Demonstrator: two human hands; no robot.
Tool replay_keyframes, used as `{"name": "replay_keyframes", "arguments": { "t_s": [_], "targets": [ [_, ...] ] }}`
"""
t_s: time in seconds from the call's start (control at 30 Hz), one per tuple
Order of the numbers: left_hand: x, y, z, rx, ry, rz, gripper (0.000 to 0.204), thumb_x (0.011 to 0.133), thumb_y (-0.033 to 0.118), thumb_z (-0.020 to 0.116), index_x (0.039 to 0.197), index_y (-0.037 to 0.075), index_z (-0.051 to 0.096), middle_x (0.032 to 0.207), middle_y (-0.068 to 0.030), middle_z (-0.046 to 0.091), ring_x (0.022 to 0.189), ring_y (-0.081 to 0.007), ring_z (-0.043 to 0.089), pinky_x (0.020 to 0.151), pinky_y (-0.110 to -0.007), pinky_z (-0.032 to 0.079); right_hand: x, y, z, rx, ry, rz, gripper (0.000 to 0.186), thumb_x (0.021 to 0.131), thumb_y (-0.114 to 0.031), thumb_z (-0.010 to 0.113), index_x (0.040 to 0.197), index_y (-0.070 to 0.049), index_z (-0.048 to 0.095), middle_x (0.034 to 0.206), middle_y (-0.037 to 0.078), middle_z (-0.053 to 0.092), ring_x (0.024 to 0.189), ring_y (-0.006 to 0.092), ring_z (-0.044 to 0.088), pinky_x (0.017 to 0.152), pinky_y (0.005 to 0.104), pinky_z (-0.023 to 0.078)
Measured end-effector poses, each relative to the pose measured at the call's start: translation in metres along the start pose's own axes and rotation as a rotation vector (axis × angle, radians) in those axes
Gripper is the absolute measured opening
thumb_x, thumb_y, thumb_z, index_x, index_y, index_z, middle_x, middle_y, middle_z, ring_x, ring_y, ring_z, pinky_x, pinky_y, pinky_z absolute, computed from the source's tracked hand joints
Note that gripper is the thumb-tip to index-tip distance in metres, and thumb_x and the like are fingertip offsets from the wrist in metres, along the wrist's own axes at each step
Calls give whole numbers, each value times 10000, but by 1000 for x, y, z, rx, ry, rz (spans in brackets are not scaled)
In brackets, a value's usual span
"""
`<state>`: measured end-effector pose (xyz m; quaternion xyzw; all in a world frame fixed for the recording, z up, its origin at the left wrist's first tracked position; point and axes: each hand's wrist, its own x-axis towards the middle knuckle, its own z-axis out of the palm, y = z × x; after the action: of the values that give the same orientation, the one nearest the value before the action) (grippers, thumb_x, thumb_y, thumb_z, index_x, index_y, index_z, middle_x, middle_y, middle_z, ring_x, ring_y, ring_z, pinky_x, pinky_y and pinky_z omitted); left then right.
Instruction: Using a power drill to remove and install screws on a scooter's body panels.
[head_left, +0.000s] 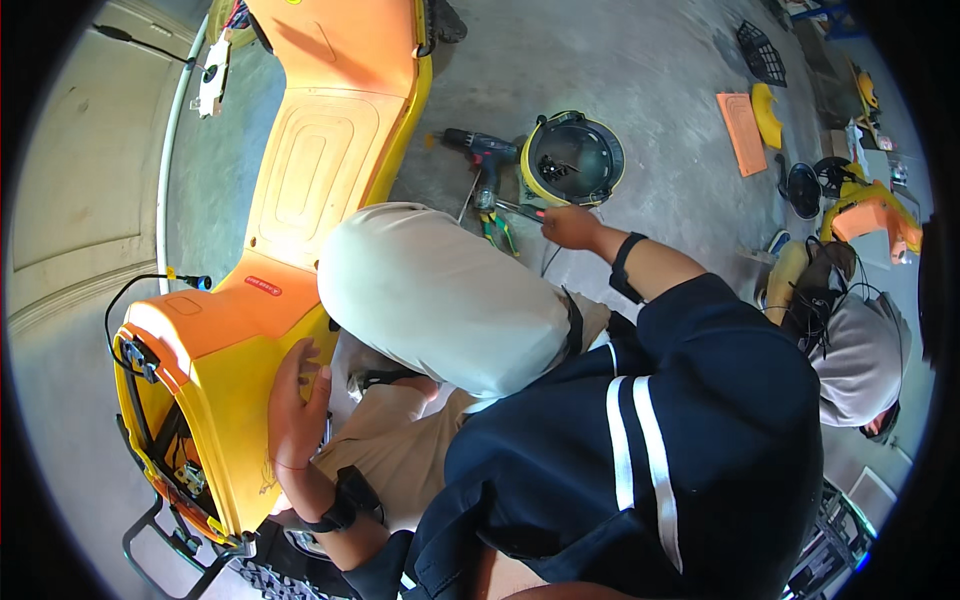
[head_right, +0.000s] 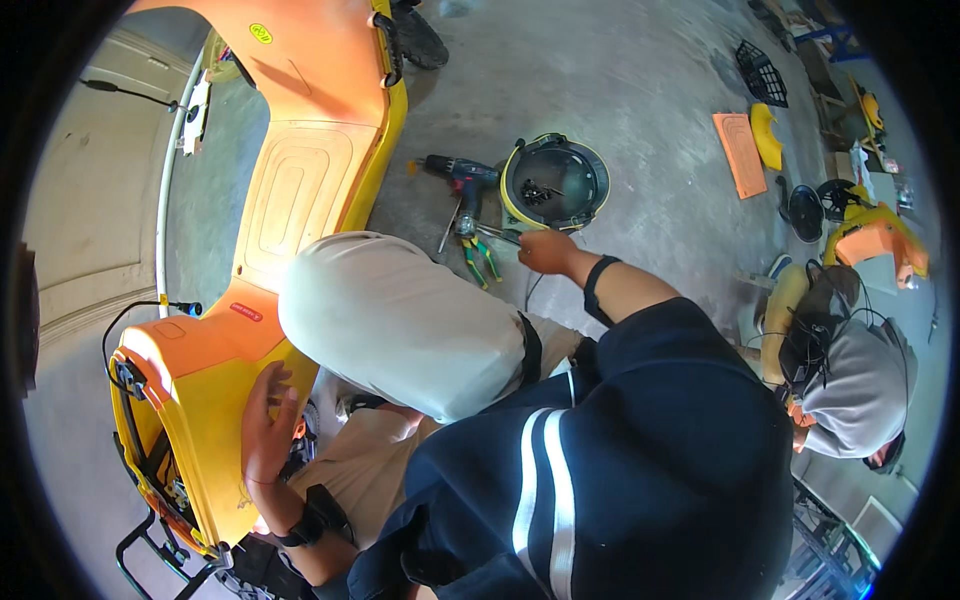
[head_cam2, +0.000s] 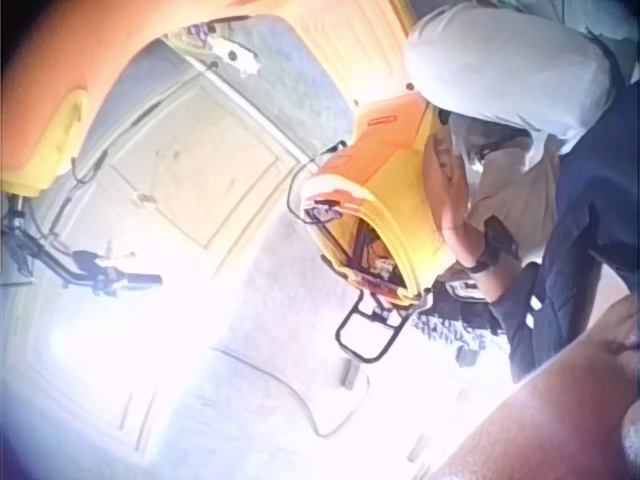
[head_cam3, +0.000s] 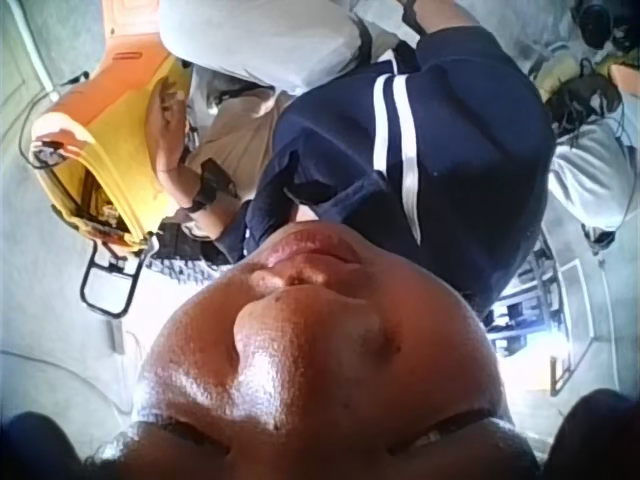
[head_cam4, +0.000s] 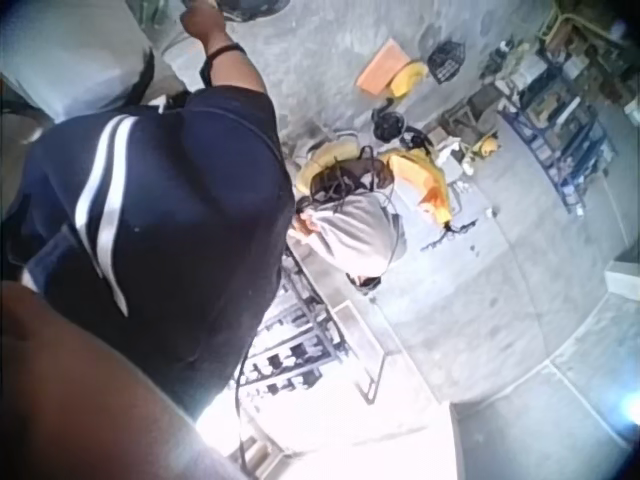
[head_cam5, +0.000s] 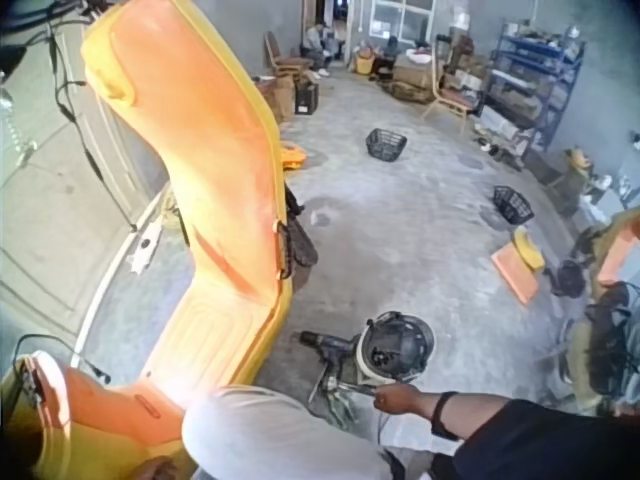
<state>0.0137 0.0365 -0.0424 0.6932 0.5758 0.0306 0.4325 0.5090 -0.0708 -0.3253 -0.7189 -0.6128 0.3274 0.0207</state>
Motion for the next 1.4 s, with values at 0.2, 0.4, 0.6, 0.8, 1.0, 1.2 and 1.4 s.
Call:
{"name": "replay_keyframes", "arguments": {
  "t_s": [0.2,0.4,0.6,0.8,1.0,1.2,1.4],
  "targets": [
    [-1,-2,3,-5,-12,-7,421,987,132,666,1376,11,561,1208,-156,662,1001,-255,631,923,-365,512,15,32,-60,-74,-153,378,337,939,-320,567,1069,-49,719,1122,214,727,1054,410,698,899,492,553],
    [2,1,4,12,-14,-19,415,985,131,665,1370,13,564,1203,-154,661,1018,-255,632,926,-365,514,34,98,-31,-156,50,351,273,932,-275,586,1013,-52,722,1016,235,723,947,440,699,836,523,554],
    [4,5,11,-28,-50,-98,416,980,121,662,1366,3,562,1188,-151,664,1041,-253,638,929,-367,516,78,124,-7,-93,-5,333,297,946,-258,588,1101,-48,729,1071,261,708,1024,452,678,909,498,541],
    [0,-7,16,1,-92,-153,434,982,106,654,1392,5,553,1187,-134,677,1046,-236,650,910,-361,525,104,111,5,79,9,349,353,910,-250,651,1206,-75,726,1182,230,704,1126,401,670,994,441,521],
    [-6,-24,18,-24,-83,-202,458,982,103,652,1419,21,543,1147,-133,687,999,-224,654,884,-347,521,127,117,16,89,-28,416,346,903,-213,650,1193,-35,713,1185,249,697,1143,403,665,999,456,513],
    [-3,-20,22,29,-41,-163,471,958,81,655,1413,17,551,1052,-107,673,838,-196,597,805,-329,515,134,112,31,94,157,531,338,896,-154,593,1161,25,705,1166,311,685,1137,444,659,1013,458,508],
    [4,-15,24,32,-46,-162,460,927,65,663,1376,18,573,1024,-119,662,812,-195,596,789,-316,511,147,98,26,121,60,728,379,965,-204,574,1280,-24,684,1323,271,638,1275,404,603,1078,449,485]
  ]
}}
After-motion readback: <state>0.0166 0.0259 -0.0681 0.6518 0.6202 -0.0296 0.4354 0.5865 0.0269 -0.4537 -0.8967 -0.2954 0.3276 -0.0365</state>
